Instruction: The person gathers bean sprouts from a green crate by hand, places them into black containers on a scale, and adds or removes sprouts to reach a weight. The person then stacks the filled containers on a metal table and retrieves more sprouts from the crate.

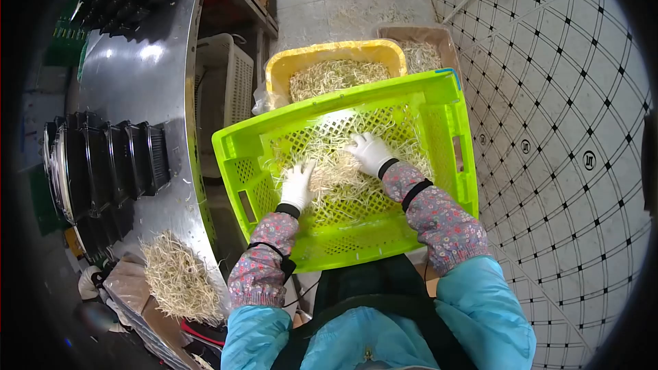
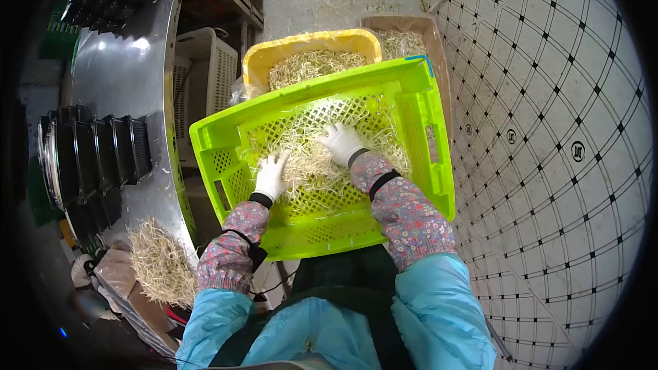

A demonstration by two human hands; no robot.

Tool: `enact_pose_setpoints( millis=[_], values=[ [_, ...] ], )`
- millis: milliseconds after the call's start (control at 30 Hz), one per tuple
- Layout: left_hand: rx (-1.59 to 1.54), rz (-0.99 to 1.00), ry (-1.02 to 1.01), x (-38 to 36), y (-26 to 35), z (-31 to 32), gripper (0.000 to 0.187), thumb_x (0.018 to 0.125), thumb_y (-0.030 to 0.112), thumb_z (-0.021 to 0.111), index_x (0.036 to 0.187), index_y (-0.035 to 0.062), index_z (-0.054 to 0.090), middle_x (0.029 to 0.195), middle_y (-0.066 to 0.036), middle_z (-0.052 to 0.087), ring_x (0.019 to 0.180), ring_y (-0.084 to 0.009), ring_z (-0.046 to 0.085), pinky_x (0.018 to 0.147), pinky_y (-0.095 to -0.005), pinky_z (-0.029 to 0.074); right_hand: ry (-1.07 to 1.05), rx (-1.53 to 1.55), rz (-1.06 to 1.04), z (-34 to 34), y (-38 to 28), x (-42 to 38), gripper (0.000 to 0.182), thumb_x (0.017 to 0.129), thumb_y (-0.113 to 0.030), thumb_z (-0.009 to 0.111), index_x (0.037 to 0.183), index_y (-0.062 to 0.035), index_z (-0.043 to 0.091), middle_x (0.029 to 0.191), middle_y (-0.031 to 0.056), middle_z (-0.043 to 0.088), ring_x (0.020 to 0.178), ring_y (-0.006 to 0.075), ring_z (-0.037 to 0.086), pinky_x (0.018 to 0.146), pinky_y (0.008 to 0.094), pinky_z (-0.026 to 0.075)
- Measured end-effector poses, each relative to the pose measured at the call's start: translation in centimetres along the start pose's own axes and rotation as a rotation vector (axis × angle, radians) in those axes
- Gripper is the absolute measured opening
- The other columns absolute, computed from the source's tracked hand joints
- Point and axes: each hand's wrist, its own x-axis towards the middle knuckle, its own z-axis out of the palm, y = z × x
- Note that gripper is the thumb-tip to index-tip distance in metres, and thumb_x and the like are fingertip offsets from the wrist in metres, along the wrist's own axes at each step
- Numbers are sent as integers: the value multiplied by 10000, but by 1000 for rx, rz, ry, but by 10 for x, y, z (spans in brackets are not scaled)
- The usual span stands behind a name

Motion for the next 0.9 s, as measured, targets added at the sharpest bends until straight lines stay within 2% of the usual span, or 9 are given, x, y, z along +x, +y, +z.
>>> enact_pose_setpoints(
  millis=[67,200,300,367,400,533,767,800,900],
  values=[
    [-92,89,44,-11,-9,19,564,701,108,719,1238,141,548,1165,-123,534,1096,-331,516,835,-434,508,-126,174,78,11,13,-5,570,710,-249,722,1264,-244,584,1380,132,455,1241,325,480,853,514,490],
    [-133,262,129,-42,-11,2,486,647,86,730,1103,157,578,1038,-62,561,1024,-299,545,785,-400,514,-36,459,179,-25,18,-2,497,698,-222,714,1188,-206,628,1352,125,471,1197,335,512,846,493,501],
    [-99,434,168,-52,18,-13,620,633,112,751,1217,181,557,1178,-63,544,1054,-285,532,823,-417,491,-36,510,166,-55,-5,-2,638,695,-260,743,1302,-218,550,1385,131,447,1195,356,513,885,492,498],
    [-48,356,212,-49,46,-23,749,623,126,763,1321,190,499,1305,-90,491,1124,-302,506,891,-458,450,-68,361,86,-71,-34,0,873,668,-325,790,1440,-268,387,1454,165,384,1237,366,486,925,479,494],
    [-71,323,167,-47,49,-21,889,619,174,797,1415,186,400,1415,-128,400,1247,-337,432,973,-501,395,-160,336,97,-79,-37,1,1170,583,-409,864,1526,-222,198,1504,248,276,1334,424,362,1036,484,406],
    [-107,207,59,-59,40,-19,1082,613,297,840,1506,207,235,1558,-162,191,1422,-407,199,1064,-619,275,78,303,224,-49,-24,-26,1291,562,-497,866,1539,-170,88,1559,274,55,1421,469,139,1109,580,248],
    [156,201,86,14,55,-17,1150,586,308,858,1522,211,196,1573,-182,144,1432,-452,145,1022,-710,271,-9,68,181,16,-48,-43,1337,533,-461,884,1533,-152,53,1570,222,94,1439,417,137,1074,618,276],
    [87,209,0,24,57,-27,1178,569,303,870,1523,212,183,1575,-184,135,1437,-443,137,1001,-722,291,31,59,185,5,-50,-41,1098,669,-314,812,1522,-136,145,1528,239,216,1367,402,300,1044,543,362],
    [-114,226,85,37,55,-34,1094,585,253,858,1488,162,248,1474,-191,325,1284,-431,399,961,-556,442,259,314,165,37,-40,-25,789,778,-129,658,1473,-110,284,1424,235,380,1208,365,470,968,439,451]
  ],
)
